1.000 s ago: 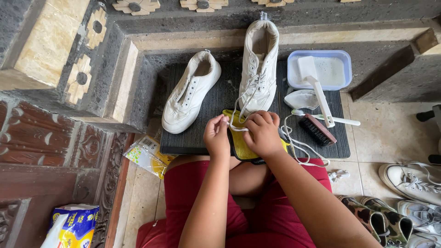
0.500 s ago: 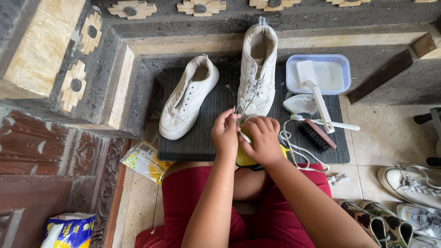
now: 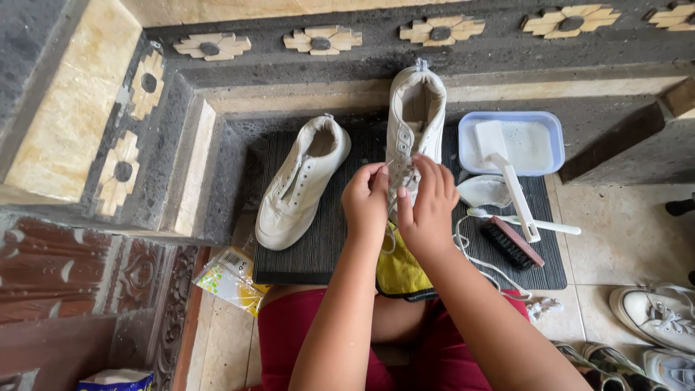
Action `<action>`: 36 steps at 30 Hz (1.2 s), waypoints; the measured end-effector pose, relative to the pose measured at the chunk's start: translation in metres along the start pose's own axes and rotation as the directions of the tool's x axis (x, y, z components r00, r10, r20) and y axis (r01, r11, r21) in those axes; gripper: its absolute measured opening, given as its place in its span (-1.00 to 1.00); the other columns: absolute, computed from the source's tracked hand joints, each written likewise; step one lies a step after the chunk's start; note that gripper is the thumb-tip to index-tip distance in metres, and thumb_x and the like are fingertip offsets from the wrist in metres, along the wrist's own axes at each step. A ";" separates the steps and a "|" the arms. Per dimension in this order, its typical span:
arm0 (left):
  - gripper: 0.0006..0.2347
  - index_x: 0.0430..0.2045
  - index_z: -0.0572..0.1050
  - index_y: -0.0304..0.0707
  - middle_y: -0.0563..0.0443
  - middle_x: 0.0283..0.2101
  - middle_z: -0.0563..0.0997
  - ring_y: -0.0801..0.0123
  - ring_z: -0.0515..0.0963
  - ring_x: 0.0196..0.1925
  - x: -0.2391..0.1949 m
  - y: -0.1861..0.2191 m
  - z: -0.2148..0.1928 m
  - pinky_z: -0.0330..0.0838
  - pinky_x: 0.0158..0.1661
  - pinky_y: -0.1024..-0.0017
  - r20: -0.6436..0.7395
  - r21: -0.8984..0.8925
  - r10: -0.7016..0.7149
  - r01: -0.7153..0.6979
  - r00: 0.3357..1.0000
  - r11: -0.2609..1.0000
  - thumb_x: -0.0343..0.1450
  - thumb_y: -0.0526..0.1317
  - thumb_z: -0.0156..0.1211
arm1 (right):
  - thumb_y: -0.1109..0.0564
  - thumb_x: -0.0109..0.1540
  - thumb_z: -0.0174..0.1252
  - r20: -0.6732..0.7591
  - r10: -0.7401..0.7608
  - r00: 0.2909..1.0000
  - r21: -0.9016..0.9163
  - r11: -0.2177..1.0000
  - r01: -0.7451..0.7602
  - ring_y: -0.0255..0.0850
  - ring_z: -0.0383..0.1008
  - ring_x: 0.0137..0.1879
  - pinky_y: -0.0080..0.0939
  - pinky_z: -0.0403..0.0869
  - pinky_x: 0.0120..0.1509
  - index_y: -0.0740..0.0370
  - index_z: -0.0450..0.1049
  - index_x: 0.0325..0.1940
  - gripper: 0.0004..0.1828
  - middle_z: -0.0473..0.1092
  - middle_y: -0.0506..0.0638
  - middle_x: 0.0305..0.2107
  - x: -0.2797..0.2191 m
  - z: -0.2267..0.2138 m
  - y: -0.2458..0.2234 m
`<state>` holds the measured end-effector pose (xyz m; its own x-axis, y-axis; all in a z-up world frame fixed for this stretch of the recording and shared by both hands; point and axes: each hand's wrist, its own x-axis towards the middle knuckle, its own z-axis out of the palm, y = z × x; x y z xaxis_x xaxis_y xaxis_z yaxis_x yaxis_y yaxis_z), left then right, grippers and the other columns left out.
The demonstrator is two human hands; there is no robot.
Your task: Lacing a white sneaker by threading the shoelace through the eyelets
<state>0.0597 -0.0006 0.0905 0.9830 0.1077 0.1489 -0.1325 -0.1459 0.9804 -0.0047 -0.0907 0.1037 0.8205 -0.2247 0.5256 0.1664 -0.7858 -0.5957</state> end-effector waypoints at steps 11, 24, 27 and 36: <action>-0.93 -0.39 0.69 -0.23 -0.09 -0.48 0.66 0.12 0.68 -0.39 0.025 -0.010 0.022 0.59 -0.39 0.32 -0.008 0.181 0.158 -0.154 0.987 0.971 0.35 -0.29 0.30 | 0.00 0.33 0.07 -0.027 -0.031 0.999 -0.471 0.882 0.015 0.10 0.06 0.35 0.21 0.07 0.25 -0.04 0.40 0.24 -0.63 0.14 0.06 0.16 0.026 -0.003 0.029; -0.94 -0.40 0.67 -0.19 -0.05 -0.48 0.59 0.16 0.66 -0.37 0.027 -0.005 0.028 0.59 -0.42 0.39 -0.017 0.248 0.297 -0.283 0.955 0.926 0.33 -0.31 0.32 | 0.13 0.27 0.12 -0.034 0.102 0.994 -0.270 0.957 -0.107 0.19 -0.02 0.44 0.30 0.06 0.28 0.07 0.37 0.26 -0.56 0.04 0.16 0.32 0.028 0.002 0.024; -0.94 -0.40 0.67 -0.19 -0.05 -0.49 0.59 0.13 0.66 -0.38 0.025 -0.006 0.029 0.59 -0.44 0.34 -0.003 0.265 0.304 -0.292 0.953 0.919 0.34 -0.31 0.31 | 0.14 0.27 0.12 -0.017 0.128 0.992 -0.243 0.961 -0.129 0.20 -0.04 0.45 0.33 0.05 0.29 0.03 0.38 0.26 -0.56 0.02 0.14 0.34 0.027 0.002 0.026; -0.95 -0.42 0.65 -0.20 -0.04 -0.52 0.57 0.13 0.64 -0.40 0.027 -0.017 0.035 0.58 -0.40 0.32 -0.017 0.309 0.314 -0.294 0.949 0.904 0.33 -0.31 0.29 | 0.21 0.24 0.04 0.097 0.216 0.972 -0.184 0.963 -0.196 0.14 -0.02 0.47 0.40 0.06 0.35 -0.15 0.36 0.30 -0.47 0.00 0.04 0.36 0.020 0.001 0.040</action>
<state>0.0930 -0.0296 0.0738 0.8892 0.0729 0.4518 -0.3696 -0.4678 0.8029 0.0185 -0.1260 0.0898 0.8860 -0.3323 0.3233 -0.1009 -0.8188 -0.5651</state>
